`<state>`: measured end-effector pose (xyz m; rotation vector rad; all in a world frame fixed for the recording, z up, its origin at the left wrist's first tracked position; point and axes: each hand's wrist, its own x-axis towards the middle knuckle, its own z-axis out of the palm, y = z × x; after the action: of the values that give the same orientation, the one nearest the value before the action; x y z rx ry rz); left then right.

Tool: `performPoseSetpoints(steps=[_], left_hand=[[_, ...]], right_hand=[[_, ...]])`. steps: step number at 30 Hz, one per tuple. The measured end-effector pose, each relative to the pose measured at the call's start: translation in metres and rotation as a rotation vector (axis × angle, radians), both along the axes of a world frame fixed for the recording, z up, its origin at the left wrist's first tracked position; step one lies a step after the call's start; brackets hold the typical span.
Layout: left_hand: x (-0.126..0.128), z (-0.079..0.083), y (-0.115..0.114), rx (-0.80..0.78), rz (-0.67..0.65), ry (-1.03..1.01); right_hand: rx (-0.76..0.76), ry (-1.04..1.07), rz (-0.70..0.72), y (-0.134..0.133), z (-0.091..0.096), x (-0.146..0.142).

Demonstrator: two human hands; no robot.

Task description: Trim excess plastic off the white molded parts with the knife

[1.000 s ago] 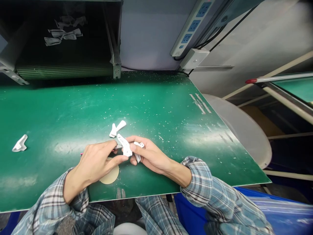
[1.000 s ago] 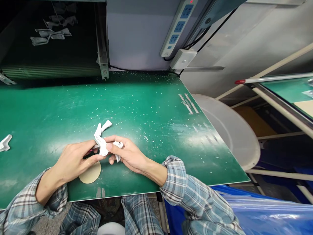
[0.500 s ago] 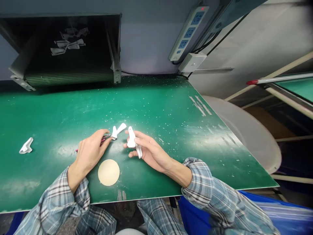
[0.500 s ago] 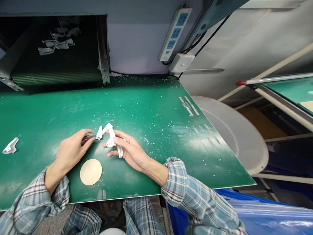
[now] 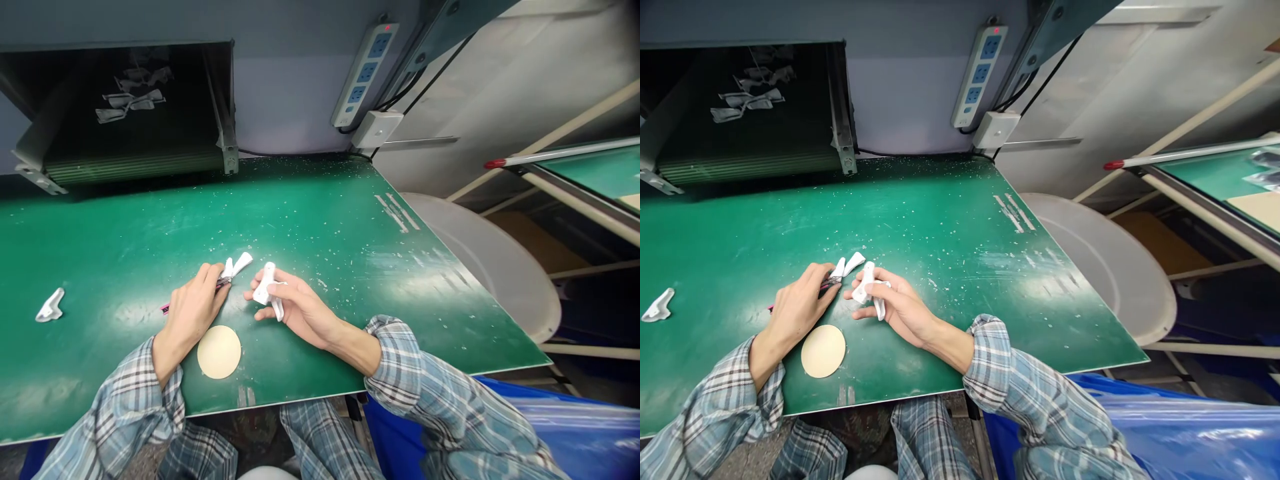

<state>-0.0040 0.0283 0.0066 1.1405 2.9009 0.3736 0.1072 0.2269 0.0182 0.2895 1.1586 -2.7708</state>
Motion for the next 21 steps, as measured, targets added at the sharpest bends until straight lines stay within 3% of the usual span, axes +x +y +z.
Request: performPoseSetpoints(steps=[3,5,7,10,13,17,21], left_hand=[[-0.001,0.006,-0.001,0.254,0.056,-0.051],[0.0,0.013,-0.003,0.443,0.039,-0.142],[0.003,0.019,-0.004,0.547,-0.012,-0.243],[0.014,0.022,-0.003,0.581,-0.072,-0.314],[0.024,0.021,0.0,0.589,-0.132,-0.335],[0.03,0.02,-0.001,0.63,-0.257,-0.424],[0.028,0.022,-0.006,0.617,-0.305,-0.357]], right_hand=[[-0.002,-0.002,-0.01,0.001,0.0,0.0],[0.135,0.018,0.007,0.002,-0.001,0.001],[0.432,0.103,-0.046,0.004,-0.001,0.002],[0.989,0.337,-0.22,0.007,-0.004,0.003],[1.331,0.481,-0.206,0.01,-0.008,0.004],[1.432,0.506,-0.184,0.011,-0.013,0.007],[1.303,0.557,-0.273,0.01,-0.013,0.008]])
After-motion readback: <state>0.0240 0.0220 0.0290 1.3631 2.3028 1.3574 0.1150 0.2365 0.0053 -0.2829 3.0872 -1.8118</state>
